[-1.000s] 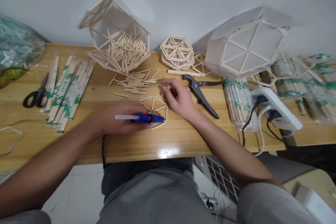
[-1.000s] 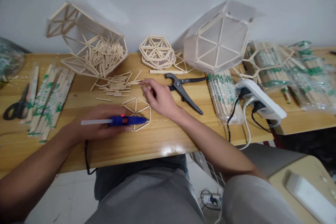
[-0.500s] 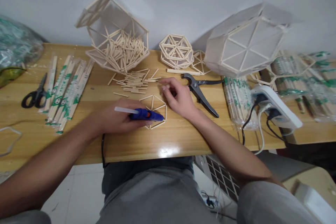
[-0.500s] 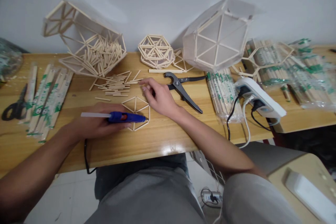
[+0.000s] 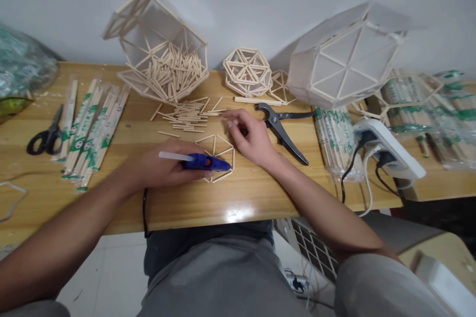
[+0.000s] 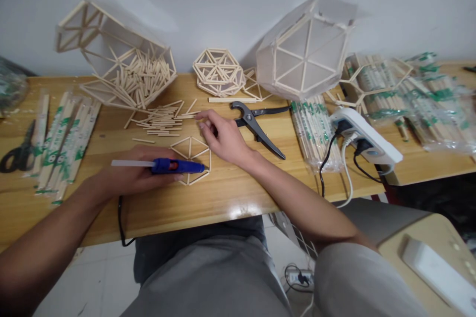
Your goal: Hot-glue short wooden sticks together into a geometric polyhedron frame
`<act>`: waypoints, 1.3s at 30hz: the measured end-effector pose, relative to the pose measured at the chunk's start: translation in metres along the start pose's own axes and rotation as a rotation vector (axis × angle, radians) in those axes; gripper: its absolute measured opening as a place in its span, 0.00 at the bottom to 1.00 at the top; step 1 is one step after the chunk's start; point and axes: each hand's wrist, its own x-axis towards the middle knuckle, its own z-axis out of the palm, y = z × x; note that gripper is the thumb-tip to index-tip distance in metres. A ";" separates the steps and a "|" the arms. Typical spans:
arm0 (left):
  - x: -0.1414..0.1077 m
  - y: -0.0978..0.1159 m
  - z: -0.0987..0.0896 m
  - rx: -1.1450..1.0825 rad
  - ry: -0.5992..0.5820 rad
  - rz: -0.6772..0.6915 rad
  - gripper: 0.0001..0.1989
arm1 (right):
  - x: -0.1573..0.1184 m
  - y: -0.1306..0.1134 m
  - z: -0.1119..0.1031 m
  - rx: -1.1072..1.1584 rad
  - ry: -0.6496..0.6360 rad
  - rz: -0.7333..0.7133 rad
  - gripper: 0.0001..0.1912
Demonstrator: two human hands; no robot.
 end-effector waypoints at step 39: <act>0.003 0.008 0.003 -0.052 -0.028 -0.057 0.16 | 0.001 0.002 -0.002 -0.001 0.004 -0.009 0.14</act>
